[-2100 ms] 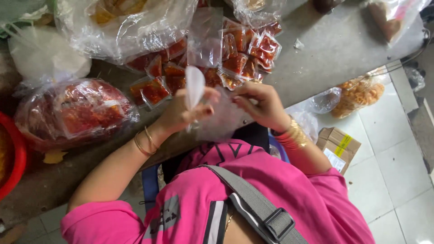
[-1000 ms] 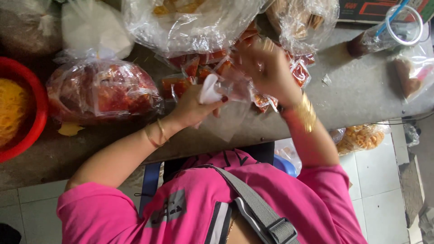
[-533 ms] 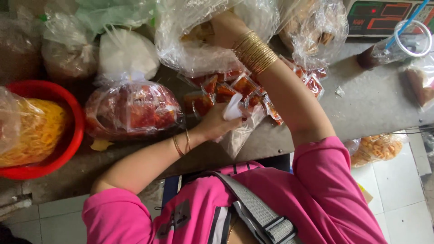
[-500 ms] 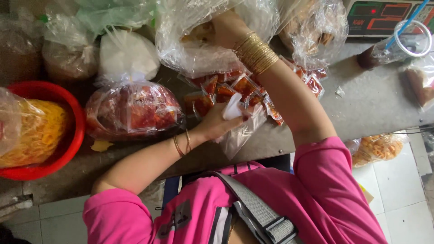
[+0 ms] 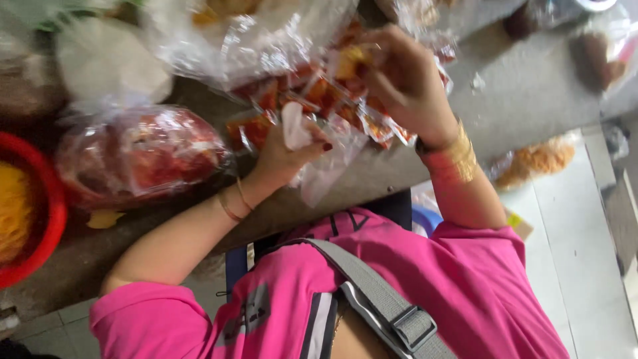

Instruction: The person packs small sachets of red sauce and yellow seasoning into a clear plastic bag by hand.

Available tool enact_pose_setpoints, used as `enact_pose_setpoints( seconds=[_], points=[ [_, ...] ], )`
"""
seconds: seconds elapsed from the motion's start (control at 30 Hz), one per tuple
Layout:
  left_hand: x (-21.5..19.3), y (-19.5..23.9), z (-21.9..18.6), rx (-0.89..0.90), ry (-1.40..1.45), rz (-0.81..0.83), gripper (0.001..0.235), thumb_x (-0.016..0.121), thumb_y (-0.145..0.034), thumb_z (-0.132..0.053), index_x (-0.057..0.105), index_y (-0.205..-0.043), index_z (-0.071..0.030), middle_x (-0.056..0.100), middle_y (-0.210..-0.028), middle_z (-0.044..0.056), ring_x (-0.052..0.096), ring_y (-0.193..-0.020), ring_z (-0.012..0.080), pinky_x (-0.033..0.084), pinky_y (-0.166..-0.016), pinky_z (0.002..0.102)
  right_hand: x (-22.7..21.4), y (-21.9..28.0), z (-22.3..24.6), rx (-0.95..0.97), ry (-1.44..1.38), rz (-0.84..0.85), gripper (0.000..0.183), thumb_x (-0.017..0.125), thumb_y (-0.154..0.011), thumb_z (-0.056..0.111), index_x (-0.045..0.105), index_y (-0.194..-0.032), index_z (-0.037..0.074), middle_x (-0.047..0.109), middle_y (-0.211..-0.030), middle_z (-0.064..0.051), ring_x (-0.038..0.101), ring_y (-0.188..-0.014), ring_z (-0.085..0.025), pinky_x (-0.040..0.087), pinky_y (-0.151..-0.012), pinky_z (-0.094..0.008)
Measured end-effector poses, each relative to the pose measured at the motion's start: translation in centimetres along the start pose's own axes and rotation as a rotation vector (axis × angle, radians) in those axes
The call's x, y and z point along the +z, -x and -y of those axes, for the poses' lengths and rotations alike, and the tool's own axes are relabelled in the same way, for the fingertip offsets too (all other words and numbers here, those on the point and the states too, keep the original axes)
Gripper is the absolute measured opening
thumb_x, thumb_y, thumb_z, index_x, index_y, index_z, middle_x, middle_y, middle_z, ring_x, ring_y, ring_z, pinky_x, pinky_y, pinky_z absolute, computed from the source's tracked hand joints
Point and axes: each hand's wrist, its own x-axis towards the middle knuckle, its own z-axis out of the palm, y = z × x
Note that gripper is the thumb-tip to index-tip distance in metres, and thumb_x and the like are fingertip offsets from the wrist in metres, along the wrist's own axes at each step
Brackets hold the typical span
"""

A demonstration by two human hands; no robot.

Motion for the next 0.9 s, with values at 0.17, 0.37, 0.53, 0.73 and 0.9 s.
enact_pose_setpoints(
  seconds=[0.17, 0.37, 0.53, 0.73, 0.9],
  points=[
    [0.7, 0.8, 1.0, -0.094, -0.069, 0.028, 0.018, 0.085, -0.086, -0.015, 0.072, -0.098, -0.01, 0.073, -0.092, 0.0, 0.066, -0.084, 0.0087, 0.054, -0.074, 0.023, -0.8, 6.6, -2.7, 0.141, -0.104, -0.096, 0.016, 0.048, -0.11, 0.003, 0.055, -0.122, -0.004, 0.063, -0.115, -0.015, 0.068, -0.088, -0.021, 0.063, -0.079, -0.03],
    [0.9, 1.1, -0.5, 0.004, -0.239, 0.047, 0.016, 0.082, -0.091, -0.018, 0.073, -0.098, -0.007, 0.075, -0.094, 0.004, 0.07, -0.084, 0.0123, 0.057, -0.074, 0.025, -0.4, 10.0, -4.8, 0.129, -0.168, -0.292, 0.012, 0.06, -0.109, 0.007, 0.055, -0.116, -0.001, 0.061, -0.1, -0.01, 0.066, -0.079, -0.018, 0.06, -0.074, -0.027],
    [0.7, 1.1, 0.0, 0.029, -0.324, 0.046, 0.023, 0.084, -0.09, -0.021, 0.069, -0.098, -0.005, 0.071, -0.09, 0.004, 0.067, -0.082, 0.0135, 0.055, -0.074, 0.028, 0.1, 10.4, -6.0, 0.189, -0.203, -0.352, 0.011, 0.061, -0.108, 0.008, 0.057, -0.115, 0.0, 0.064, -0.098, -0.01, 0.068, -0.079, -0.018, 0.063, -0.074, -0.026],
    [0.7, 1.4, 0.4, -0.023, -0.37, 0.032, 0.019, 0.087, -0.087, -0.017, 0.073, -0.096, -0.009, 0.07, -0.084, 0.0, 0.059, -0.073, 0.0103, 0.05, -0.068, 0.027, 0.8, 10.3, -6.7, 0.185, -0.191, -0.322, 0.009, 0.061, -0.108, 0.006, 0.057, -0.114, 0.0, 0.063, -0.096, -0.011, 0.066, -0.071, -0.018, 0.059, -0.065, -0.024],
    [0.7, 1.1, 0.2, 0.014, -0.296, -0.014, 0.019, 0.091, -0.085, -0.011, 0.076, -0.096, -0.009, 0.057, -0.06, -0.001, 0.05, -0.055, 0.0052, 0.04, -0.055, 0.019, 1.2, 10.9, -6.9, 0.189, -0.136, -0.322, 0.019, 0.069, -0.102, 0.006, 0.066, -0.115, -0.008, 0.065, -0.082, -0.015, 0.062, -0.064, -0.013, 0.057, -0.06, -0.028]
  ],
)
